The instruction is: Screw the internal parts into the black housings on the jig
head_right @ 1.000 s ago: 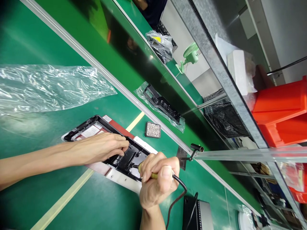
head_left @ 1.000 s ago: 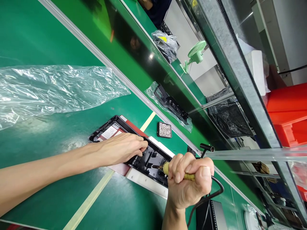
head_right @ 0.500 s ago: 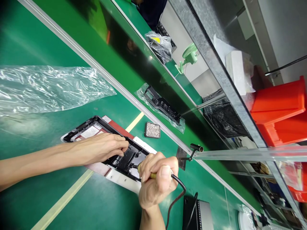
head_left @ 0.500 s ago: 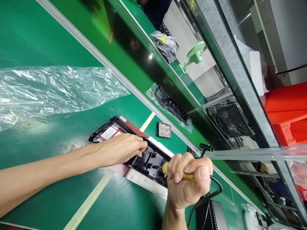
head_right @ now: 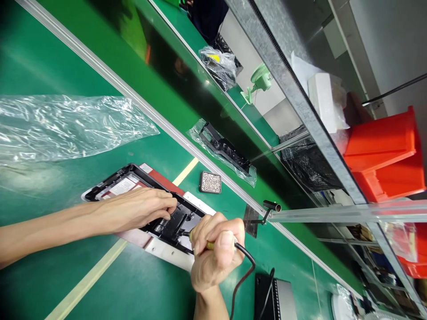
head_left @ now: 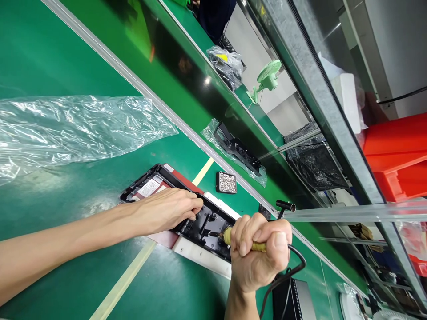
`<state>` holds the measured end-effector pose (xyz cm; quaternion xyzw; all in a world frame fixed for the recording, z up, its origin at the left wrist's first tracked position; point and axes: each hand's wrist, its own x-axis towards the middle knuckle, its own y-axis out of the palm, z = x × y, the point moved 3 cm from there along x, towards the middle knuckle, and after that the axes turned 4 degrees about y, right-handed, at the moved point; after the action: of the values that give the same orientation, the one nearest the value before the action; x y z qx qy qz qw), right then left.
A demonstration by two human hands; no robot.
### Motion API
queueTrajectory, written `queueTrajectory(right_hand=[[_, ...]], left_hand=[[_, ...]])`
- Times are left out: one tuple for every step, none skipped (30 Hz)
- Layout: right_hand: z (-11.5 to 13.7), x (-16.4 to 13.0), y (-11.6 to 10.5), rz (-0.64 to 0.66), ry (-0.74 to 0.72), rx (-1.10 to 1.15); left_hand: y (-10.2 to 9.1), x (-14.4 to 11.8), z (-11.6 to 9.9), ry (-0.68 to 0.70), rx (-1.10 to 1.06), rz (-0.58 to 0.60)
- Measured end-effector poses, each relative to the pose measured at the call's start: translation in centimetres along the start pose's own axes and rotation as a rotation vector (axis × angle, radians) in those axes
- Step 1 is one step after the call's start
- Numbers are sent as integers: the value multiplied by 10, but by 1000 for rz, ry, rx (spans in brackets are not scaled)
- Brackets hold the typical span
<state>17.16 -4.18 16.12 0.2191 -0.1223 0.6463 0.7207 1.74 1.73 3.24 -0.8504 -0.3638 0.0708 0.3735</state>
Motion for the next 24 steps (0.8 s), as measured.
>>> queueTrajectory(right_hand=[[0, 0, 0, 1, 4, 3], [0, 0, 0, 1, 7, 5], [0, 0, -1, 1, 6, 5], [0, 0, -1, 2, 3, 2], [0, 0, -1, 5, -1, -2], [0, 0, -1, 11, -5, -6], [0, 0, -1, 16, -7, -11], [1, 0, -1, 21, -9, -16], [1, 0, -1, 22, -9, -21], [1, 0, -1, 20, -10, -25], [1, 0, -1, 16, -11, -29], [1, 0, -1, 11, -11, -31], [1, 0, 0, 8, -11, -32], [0, 0, 0, 7, -11, -29], [0, 0, 0, 7, -9, -24], [0, 0, 0, 8, -8, -18], [0, 0, 0, 8, -6, -13], [0, 0, 0, 8, -4, -10], [0, 0, 0, 5, -4, -10], [0, 1, 0, 4, -5, -12], [0, 1, 0, 4, -7, -16], [0, 1, 0, 6, -8, -21], [0, 1, 0, 9, -8, -25], [0, 1, 0, 12, -9, -28]], left_hand=[[0, 0, 0, -6, 6, 11], [0, 0, -1, -11, 12, 21], [-1, 1, -1, -16, 17, 31], [-1, 1, -2, -19, 18, 40], [-1, 1, -2, -21, 19, 47], [-2, 2, -2, -22, 19, 50], [-2, 2, -2, -23, 21, 51], [-2, 2, -2, -22, 22, 51], [-2, 2, -2, -19, 22, 47], [-2, 2, -2, -15, 21, 43], [-2, 2, -2, -11, 20, 36], [-1, 2, -1, -5, 16, 29], [-1, 1, -1, 1, 12, 20], [-1, 1, 0, 7, 10, 12], [0, 1, 0, 11, 10, 7], [0, 1, 1, 14, 8, 3], [1, 0, 1, 16, 5, 0], [1, 0, 1, 17, -1, -2], [1, 0, 1, 20, -9, -5], [1, 0, 1, 25, -16, -11], [1, 0, 1, 30, -21, -18], [1, 1, 1, 34, -21, -25], [1, 1, 0, 37, -17, -30], [0, 1, 0, 37, -12, -32]])
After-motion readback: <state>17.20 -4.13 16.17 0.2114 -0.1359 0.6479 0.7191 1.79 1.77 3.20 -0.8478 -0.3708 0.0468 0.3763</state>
